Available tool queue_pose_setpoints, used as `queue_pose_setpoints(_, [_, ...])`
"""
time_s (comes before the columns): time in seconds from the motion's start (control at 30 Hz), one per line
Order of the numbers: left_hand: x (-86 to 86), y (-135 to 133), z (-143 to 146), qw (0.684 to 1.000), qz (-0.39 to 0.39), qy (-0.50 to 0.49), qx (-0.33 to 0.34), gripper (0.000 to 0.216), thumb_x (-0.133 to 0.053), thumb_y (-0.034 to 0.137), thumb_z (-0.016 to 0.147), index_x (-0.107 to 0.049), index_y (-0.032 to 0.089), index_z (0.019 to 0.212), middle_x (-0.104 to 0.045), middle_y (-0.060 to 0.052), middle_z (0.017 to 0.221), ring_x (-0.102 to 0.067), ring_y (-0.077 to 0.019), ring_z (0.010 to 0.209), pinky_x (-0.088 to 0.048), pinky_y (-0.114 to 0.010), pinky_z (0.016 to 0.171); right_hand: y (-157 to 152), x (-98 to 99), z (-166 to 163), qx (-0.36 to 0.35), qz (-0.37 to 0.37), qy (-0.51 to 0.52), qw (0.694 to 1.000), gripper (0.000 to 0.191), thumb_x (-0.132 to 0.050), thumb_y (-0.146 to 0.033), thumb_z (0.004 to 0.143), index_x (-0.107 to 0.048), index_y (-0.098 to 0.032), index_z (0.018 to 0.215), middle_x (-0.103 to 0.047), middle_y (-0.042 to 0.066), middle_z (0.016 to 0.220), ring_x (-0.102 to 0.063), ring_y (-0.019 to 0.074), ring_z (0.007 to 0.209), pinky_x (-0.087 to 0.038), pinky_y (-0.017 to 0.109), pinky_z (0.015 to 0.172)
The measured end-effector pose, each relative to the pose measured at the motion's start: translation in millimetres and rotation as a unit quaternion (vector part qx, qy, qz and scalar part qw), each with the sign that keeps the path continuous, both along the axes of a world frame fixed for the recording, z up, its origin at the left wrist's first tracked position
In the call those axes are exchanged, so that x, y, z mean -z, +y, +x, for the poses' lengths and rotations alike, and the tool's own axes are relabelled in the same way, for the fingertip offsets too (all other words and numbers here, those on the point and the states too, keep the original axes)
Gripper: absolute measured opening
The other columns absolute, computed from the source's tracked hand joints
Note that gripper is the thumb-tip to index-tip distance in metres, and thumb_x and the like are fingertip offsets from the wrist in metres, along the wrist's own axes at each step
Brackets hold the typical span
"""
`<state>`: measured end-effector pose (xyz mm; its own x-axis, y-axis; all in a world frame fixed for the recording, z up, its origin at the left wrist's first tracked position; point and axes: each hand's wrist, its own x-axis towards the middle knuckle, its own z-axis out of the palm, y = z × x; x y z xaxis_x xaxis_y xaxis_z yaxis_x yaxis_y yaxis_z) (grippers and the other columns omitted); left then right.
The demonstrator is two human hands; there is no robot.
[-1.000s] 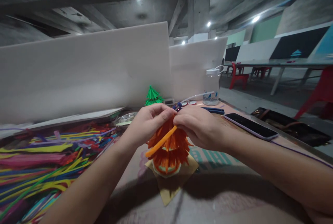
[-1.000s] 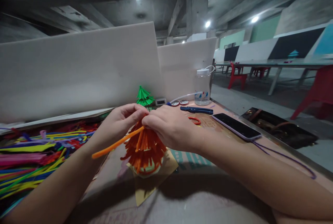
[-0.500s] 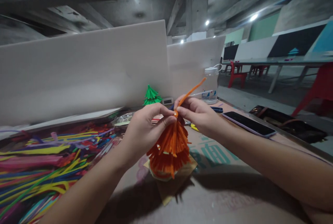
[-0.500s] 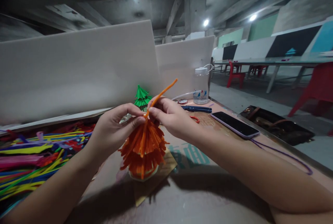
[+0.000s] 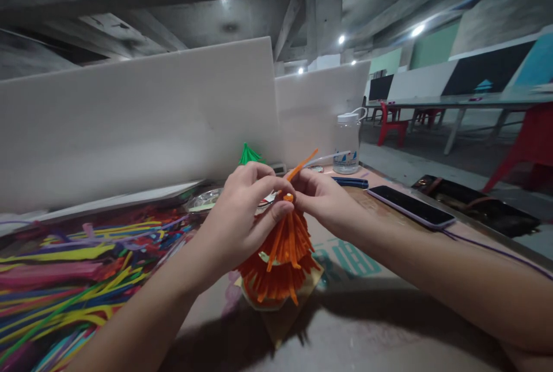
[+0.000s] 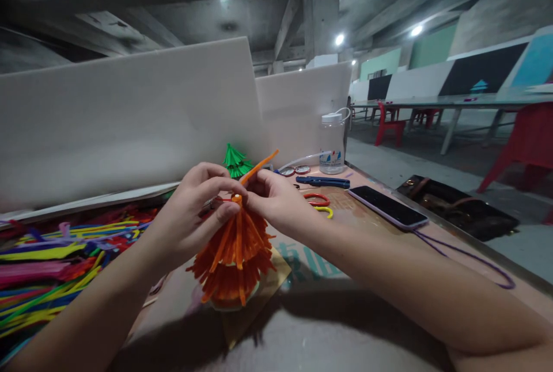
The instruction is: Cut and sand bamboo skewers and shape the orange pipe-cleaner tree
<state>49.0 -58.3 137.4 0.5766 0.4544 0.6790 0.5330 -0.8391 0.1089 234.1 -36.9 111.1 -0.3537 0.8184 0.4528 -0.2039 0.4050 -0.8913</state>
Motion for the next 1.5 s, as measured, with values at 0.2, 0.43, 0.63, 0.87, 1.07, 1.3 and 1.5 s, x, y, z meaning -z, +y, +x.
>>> queue_pose_setpoints(0.2, [-0.8, -1.9, -1.7, 0.997, 0.059, 0.026, -0.048, 0.021, -0.053, 0.032, 0.098, -0.059, 0.017, 0.085, -0.055, -0.008, 0.101, -0.050, -0.0238, 0.098, -0.041, -0.042, 0.091, -5.1, -0.1, 0.5, 0.009, 0.031, -0.006, 0.999, 0.022, -0.070, -0.027, 0.083, -0.049, -0.021, 0.084, -0.061, -0.001, 0.084, -0.057, 0.0120, 0.076, -0.046, 0.025, 0.068])
queue_pose_setpoints(0.43, [-1.9, 1.5, -3.5, 0.997, 0.061, -0.014, -0.041, 0.023, -0.059, 0.034, 0.096, -0.057, 0.018, 0.080, -0.058, -0.005, 0.094, -0.053, -0.0220, 0.095, -0.041, -0.038, 0.088, -7.4, -0.8, 6.0, 0.016, 0.140, -0.070, 0.988, 0.017, -0.056, -0.032, 0.095, -0.066, -0.018, 0.094, -0.063, 0.003, 0.086, -0.057, 0.0135, 0.078, -0.046, 0.026, 0.067])
queue_pose_setpoints(0.63, [-7.5, -0.3, -7.3, 0.991, -0.105, -0.075, -0.026, 0.034, -0.052, 0.042, 0.098, -0.055, 0.018, 0.074, -0.057, 0.002, 0.071, -0.051, -0.0137, 0.066, -0.038, -0.027, 0.063, -9.0, 3.0, 3.2, 0.048, 0.158, -0.093, 0.982, 0.015, -0.061, -0.031, 0.093, -0.066, -0.018, 0.094, -0.065, 0.003, 0.087, -0.059, 0.0157, 0.081, -0.048, 0.029, 0.072])
queue_pose_setpoints(0.87, [-7.8, -10.5, -5.3, 0.988, -0.114, -0.098, -0.024, 0.031, -0.058, 0.041, 0.096, -0.060, 0.018, 0.076, -0.062, 0.002, 0.070, -0.054, -0.0116, 0.064, -0.040, -0.023, 0.060, -21.0, -2.1, 1.1, 0.078, 0.205, -0.114, 0.969, 0.014, -0.061, -0.030, 0.093, -0.067, -0.018, 0.092, -0.066, 0.004, 0.087, -0.059, 0.0153, 0.079, -0.046, 0.028, 0.069])
queue_pose_setpoints(1.07, [-9.6, -23.9, -3.8, 0.996, -0.068, -0.062, -0.014, 0.027, -0.052, 0.032, 0.100, -0.063, 0.017, 0.080, -0.064, 0.000, 0.074, -0.057, -0.0128, 0.068, -0.041, -0.025, 0.064, -25.5, -9.5, 4.2, 0.115, 0.254, -0.150, 0.949, 0.014, -0.063, -0.027, 0.092, -0.069, -0.016, 0.087, -0.068, 0.002, 0.081, -0.058, 0.0128, 0.071, -0.045, 0.026, 0.065])
queue_pose_setpoints(1.3, [-17.6, -10.6, -22.7, 0.944, -0.236, -0.129, 0.192, 0.053, -0.035, 0.054, 0.103, -0.075, 0.020, 0.090, -0.072, -0.007, 0.097, -0.067, -0.0219, 0.093, -0.050, -0.035, 0.088, -20.1, -6.8, 3.6, 0.115, 0.245, -0.141, 0.952, 0.010, -0.064, -0.025, 0.090, -0.069, -0.017, 0.086, -0.067, 0.002, 0.081, -0.059, 0.0131, 0.075, -0.045, 0.026, 0.068])
queue_pose_setpoints(1.5, [-3.9, 21.7, -11.2, 0.898, -0.349, -0.228, 0.138, 0.030, -0.073, 0.047, 0.085, -0.065, 0.018, 0.083, -0.065, 0.000, 0.078, -0.059, -0.0119, 0.068, -0.049, -0.023, 0.064, -4.7, 0.5, 4.6, 0.095, 0.188, -0.106, 0.972, 0.014, -0.066, -0.032, 0.088, -0.069, -0.019, 0.088, -0.068, 0.002, 0.081, -0.059, 0.0144, 0.073, -0.045, 0.028, 0.066])
